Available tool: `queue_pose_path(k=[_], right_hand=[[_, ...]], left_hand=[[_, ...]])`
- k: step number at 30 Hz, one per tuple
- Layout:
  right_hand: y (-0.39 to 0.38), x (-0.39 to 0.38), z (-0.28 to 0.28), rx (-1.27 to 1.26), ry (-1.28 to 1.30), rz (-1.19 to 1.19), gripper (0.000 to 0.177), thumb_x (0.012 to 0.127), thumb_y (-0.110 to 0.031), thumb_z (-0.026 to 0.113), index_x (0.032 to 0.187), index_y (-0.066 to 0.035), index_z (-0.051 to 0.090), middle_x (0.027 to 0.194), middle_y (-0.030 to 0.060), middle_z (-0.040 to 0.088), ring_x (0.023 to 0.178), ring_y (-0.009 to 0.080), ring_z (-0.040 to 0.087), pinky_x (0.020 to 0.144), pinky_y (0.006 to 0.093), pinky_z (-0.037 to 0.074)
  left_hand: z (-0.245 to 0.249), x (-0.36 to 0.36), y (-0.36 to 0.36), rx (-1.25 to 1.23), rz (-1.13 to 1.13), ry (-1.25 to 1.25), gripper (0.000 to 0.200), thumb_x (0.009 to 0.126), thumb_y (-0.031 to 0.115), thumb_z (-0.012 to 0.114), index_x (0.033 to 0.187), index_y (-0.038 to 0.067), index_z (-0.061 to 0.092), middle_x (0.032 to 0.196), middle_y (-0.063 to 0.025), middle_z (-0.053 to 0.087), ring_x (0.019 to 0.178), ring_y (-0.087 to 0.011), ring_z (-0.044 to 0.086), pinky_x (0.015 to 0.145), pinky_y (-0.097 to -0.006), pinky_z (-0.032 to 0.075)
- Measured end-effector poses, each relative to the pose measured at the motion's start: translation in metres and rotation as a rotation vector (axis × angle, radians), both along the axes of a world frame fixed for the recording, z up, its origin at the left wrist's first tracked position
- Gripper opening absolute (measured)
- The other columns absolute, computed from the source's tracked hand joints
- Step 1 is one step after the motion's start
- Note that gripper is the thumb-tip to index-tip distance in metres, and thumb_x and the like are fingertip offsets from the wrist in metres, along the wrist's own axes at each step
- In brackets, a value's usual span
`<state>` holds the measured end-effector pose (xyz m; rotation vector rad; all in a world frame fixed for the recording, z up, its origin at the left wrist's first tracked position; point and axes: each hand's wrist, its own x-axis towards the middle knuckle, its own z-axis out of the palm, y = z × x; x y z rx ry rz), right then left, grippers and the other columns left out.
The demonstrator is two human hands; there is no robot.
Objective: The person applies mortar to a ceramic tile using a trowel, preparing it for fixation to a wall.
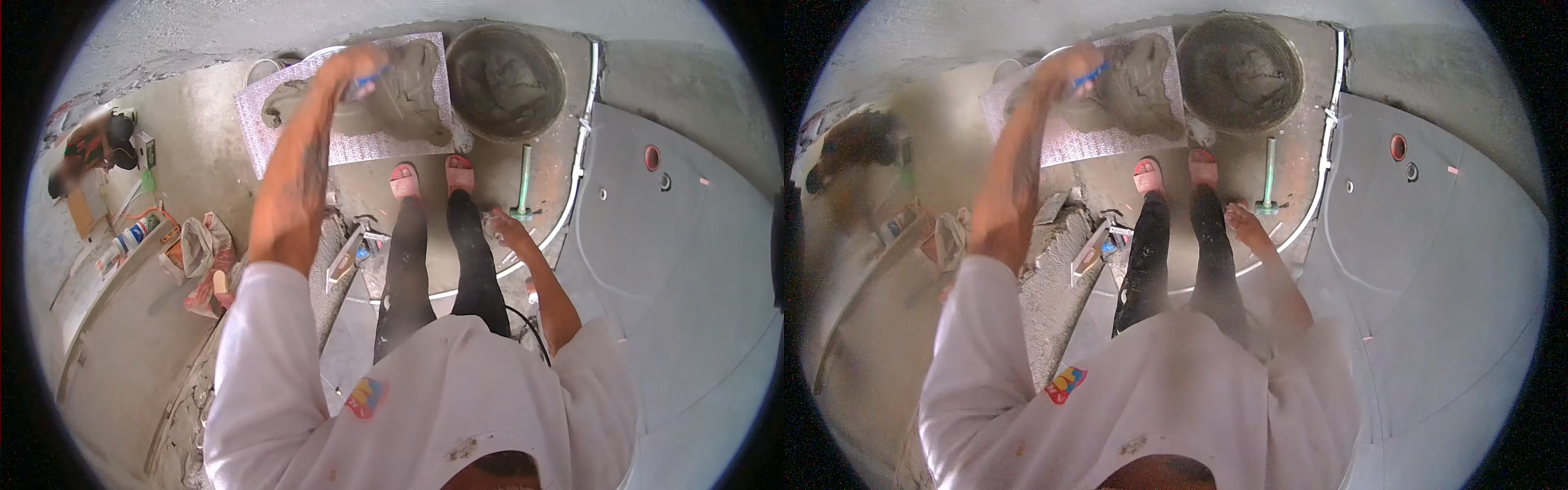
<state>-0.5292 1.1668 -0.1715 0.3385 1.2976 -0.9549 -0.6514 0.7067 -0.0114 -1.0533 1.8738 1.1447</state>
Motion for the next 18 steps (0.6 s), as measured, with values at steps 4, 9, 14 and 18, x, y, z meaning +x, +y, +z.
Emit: queue_pose_path(k=[4,9,14,18], right_hand=[[0.013,0.001,-0.003,-0.107,0.265,0.095,0.046,0.086,-0.022,0.053,0.129,-0.008,0.041,0.105,0.0043,0.058,0.089,0.0137,0.056,0.068,0.029,0.047],[0.012,-0.003,0.007,0.079,0.049,0.137,0.052,0.085,-0.029,0.054,0.133,-0.015,0.039,0.112,0.0029,0.051,0.101,0.0175,0.048,0.081,0.0386,0.042],[0.039,0.006,-0.009,-0.1,0.202,0.215,0.052,0.086,-0.029,0.052,0.133,-0.011,0.038,0.116,0.0058,0.051,0.105,0.0193,0.049,0.082,0.0409,0.042],[0.054,0.018,-0.024,-0.07,0.103,0.126,0.054,0.088,-0.033,0.049,0.134,-0.008,0.035,0.119,0.007,0.052,0.112,0.0208,0.049,0.084,0.0432,0.042]], left_hand=[[-0.057,0.018,-0.022,0.185,-0.067,-0.003,0.038,0.086,0.04,0.046,0.073,0.004,0.055,0.053,-0.0055,0.05,0.04,-0.0147,0.047,0.034,-0.0274,0.038],[-0.06,0.094,0.027,0.217,-0.096,-0.045,0.035,0.087,0.029,0.045,0.066,0.002,0.053,0.056,-0.0108,0.055,0.047,-0.0191,0.057,0.04,-0.0329,0.046],[-0.089,0.168,0.07,-0.589,-0.686,0.417,0.031,0.086,0.026,0.047,0.07,0.001,0.055,0.063,-0.0178,0.059,0.063,-0.0284,0.063,0.05,-0.0393,0.05],[-0.03,0.168,0.095,-0.572,-0.723,0.294,0.023,0.083,0.024,0.049,0.076,0.003,0.056,0.073,-0.0172,0.059,0.071,-0.0316,0.063,0.056,-0.0428,0.051]])
